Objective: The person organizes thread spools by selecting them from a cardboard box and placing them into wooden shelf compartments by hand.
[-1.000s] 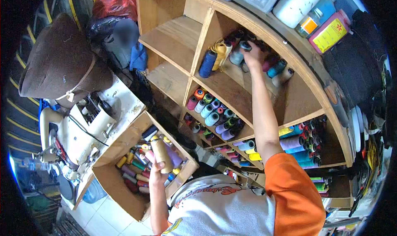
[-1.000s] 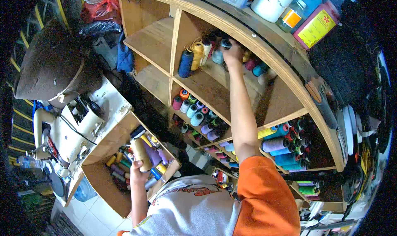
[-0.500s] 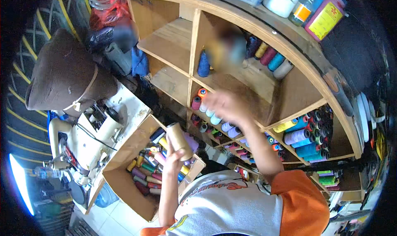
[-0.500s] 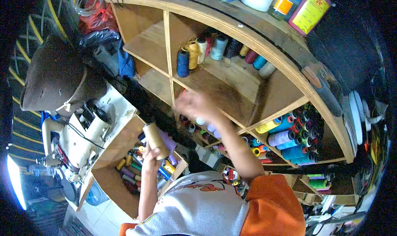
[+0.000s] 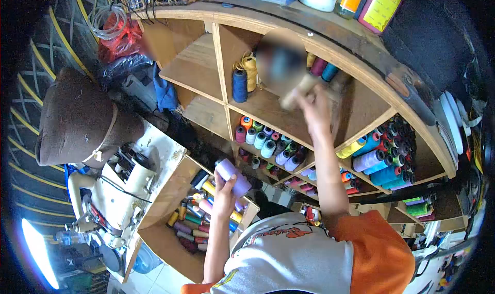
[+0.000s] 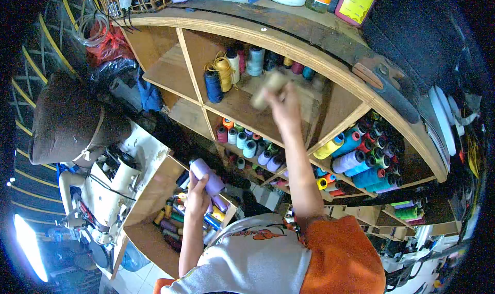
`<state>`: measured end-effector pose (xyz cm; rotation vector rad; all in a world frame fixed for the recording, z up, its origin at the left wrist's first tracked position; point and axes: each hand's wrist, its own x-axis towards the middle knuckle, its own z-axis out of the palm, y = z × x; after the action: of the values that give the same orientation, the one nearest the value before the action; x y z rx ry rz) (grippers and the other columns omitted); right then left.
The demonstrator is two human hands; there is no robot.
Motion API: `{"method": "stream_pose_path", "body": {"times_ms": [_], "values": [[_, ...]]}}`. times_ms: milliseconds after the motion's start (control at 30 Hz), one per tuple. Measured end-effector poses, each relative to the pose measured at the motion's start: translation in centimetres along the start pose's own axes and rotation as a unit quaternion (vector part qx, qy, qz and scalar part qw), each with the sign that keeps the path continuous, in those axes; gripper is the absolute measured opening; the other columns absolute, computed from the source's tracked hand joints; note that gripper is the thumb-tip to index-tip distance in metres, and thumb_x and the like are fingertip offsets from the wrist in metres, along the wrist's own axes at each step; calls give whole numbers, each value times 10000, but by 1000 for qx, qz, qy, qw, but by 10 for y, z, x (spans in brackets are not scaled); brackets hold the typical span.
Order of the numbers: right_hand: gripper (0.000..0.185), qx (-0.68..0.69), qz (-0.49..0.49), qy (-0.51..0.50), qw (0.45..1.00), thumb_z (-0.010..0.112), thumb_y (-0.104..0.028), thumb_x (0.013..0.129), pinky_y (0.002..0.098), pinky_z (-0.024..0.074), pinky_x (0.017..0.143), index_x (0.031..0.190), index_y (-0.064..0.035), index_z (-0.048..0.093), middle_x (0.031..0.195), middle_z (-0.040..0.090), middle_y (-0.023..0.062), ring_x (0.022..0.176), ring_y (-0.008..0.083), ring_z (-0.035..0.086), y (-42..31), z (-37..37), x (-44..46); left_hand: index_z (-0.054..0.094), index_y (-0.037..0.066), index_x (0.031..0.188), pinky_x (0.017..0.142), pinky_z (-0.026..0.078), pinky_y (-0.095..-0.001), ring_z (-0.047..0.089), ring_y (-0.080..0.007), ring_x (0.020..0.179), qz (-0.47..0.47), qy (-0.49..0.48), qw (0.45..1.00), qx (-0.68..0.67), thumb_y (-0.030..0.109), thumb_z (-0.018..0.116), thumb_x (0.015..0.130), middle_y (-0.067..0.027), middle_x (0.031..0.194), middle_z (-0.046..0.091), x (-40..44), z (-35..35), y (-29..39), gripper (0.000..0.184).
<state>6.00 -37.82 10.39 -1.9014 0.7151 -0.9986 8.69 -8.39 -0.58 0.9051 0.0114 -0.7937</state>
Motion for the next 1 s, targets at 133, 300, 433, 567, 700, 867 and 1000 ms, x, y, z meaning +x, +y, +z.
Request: {"method": "stream_pose_path", "body": {"times_ms": [133, 300, 433, 567, 700, 867, 1000], "values": [[514, -151, 1, 184, 971, 738, -273, 729, 335, 454, 862, 1135, -26, 544, 1075, 624, 140, 972, 255, 603, 79, 6, 111, 191, 123, 1405, 886, 445, -391, 500, -242, 1076, -1, 45, 999, 2, 89, 538, 875, -141, 1199, 464, -13, -7, -3, 634], [475, -119, -95, 212, 965, 738, -304, 680, 389, 464, 854, 1066, -60, 607, 1053, 625, 184, 973, 338, 599, 94, 25, 155, 190, 114, 1407, 902, 428, -384, 510, -243, 1059, 19, 53, 998, -10, 83, 548, 867, -145, 1161, 494, -17, -26, -16, 649], [433, -206, -22, 186, 960, 723, -282, 690, 410, 474, 833, 1043, -58, 611, 1039, 622, 202, 978, 368, 590, 91, 26, 152, 292, 99, 1364, 908, 419, -373, 491, -206, 1041, 22, 112, 993, -12, 84, 555, 859, -85, 1164, 471, -21, -26, -13, 570], [405, -265, -35, 193, 944, 733, -348, 689, 405, 463, 831, 958, -63, 629, 960, 650, 192, 936, 339, 617, 102, 31, 161, 273, 100, 1389, 907, 409, -362, 482, -201, 1042, 44, 90, 995, 6, 107, 570, 857, -76, 1174, 460, -15, -27, -13, 609], [354, -78, -121, 202, 969, 702, -309, 721, 365, 476, 784, 959, -59, 621, 910, 652, 174, 869, 303, 632, 124, 32, 151, 137, 73, 1429, 919, 406, -371, 510, -228, 1051, 34, 62, 995, 64, 87, 585, 852, -131, 1174, 501, -11, -19, -3, 731], [349, -104, -56, -58, 991, 759, -210, 705, 314, 487, 692, 945, -13, 602, 820, 639, 46, 741, 155, 606, 40, 18, 39, 185, 163, 1439, 908, 419, -348, 510, -199, 1052, 117, 2, 980, 158, 6, 620, 802, -103, 1172, 509, 12, 5, 12, 787], [609, -78, -37, -453, 887, 784, -280, 690, 333, 469, 836, 1185, -15, 549, 1111, 609, 132, 964, 204, 596, -37, 17, -70, 262, 71, 1388, 852, 456, -322, 559, -173, 967, 190, -72, 958, 201, 36, 689, 759, -75, 1114, 549, 33, 59, 42, 761]]}}
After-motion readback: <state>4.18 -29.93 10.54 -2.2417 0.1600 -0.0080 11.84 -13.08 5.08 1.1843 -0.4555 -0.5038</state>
